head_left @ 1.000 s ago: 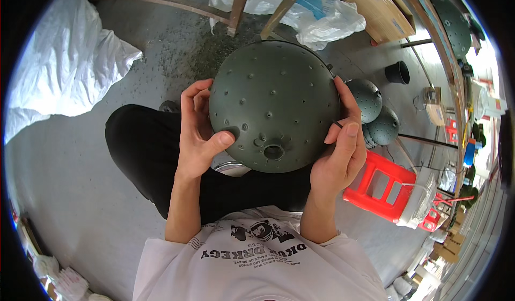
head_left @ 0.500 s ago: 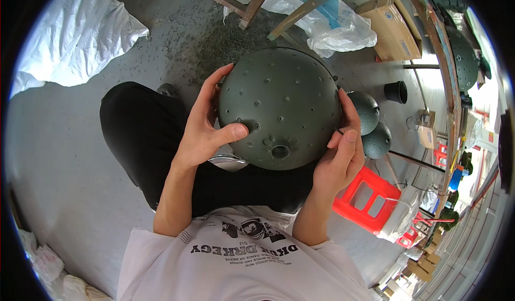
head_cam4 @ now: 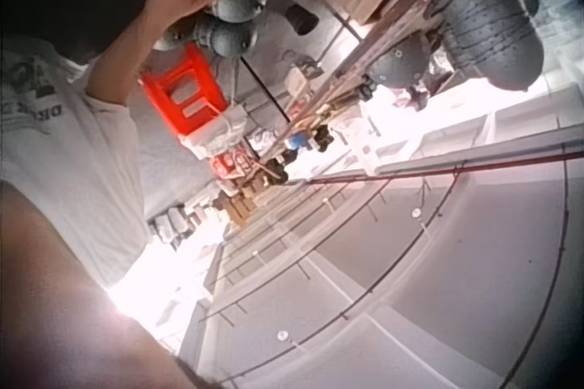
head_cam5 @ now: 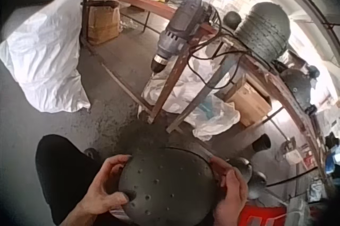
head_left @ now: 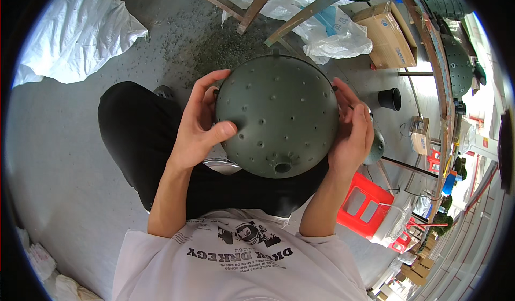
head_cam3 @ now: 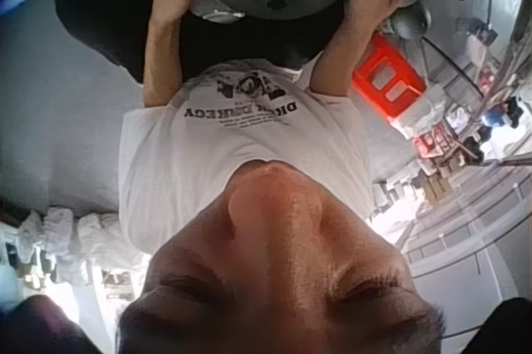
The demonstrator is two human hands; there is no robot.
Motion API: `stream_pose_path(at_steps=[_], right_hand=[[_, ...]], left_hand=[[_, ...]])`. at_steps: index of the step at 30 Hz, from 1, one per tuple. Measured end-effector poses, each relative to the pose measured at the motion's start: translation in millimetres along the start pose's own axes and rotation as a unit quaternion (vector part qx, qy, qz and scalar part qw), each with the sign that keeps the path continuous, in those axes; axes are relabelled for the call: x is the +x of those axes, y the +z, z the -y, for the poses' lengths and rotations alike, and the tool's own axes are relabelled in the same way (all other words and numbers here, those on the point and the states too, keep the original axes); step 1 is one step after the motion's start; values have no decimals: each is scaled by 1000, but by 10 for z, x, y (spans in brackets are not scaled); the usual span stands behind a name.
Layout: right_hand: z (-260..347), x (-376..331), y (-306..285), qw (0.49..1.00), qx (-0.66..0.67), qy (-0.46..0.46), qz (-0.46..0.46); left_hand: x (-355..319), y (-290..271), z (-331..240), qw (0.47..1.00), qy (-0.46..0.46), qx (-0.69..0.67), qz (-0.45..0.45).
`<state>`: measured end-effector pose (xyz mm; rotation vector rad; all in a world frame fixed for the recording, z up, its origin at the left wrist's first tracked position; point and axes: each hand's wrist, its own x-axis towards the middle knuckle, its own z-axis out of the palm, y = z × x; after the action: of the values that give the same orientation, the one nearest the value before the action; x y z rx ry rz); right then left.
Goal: Joining and inspecting green plastic hemispheres and using an electric drill for assembly in a manufacturing setting.
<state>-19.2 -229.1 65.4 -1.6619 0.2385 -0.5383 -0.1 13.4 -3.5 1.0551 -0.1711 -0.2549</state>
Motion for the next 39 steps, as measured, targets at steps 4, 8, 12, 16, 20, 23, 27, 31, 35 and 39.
stream_pose_path(at_steps=[4, 8, 12, 16, 20, 23, 27, 31, 35, 39], right_hand=[[-41, -58, 107, 998, -33, 30, 42], [-193, -86, 125, 997, -32, 65, -5], [-244, -74, 180, 996, -21, 91, -4], [-232, -105, 258, 992, -25, 120, -1], [-236, -137, 286, 991, 29, 134, 8], [-151, -150, 413, 995, -4, 92, 21], [-116, -151, 470, 996, -61, 43, 43], [-62, -120, 520, 996, -68, 53, 31], [-54, -13, 518, 991, -84, 89, 56], [-4, -13, 633, 991, -118, 57, 40]], left_hand=[[-20, -28, -16, 996, -54, -23, -62], [29, -26, -82, 984, -109, 92, -110], [35, -8, -312, 974, -126, 145, -118], [95, -64, -601, 964, -66, 248, -69], [352, -110, -953, 945, -90, 315, 26], [563, -238, -1079, 898, -147, 406, 84], [628, -186, -957, 911, -121, 368, 139], [610, -140, -934, 931, -118, 334, 82], [550, -83, -1032, 958, -150, 243, 33], [563, -221, -968, 920, -151, 334, 136]])
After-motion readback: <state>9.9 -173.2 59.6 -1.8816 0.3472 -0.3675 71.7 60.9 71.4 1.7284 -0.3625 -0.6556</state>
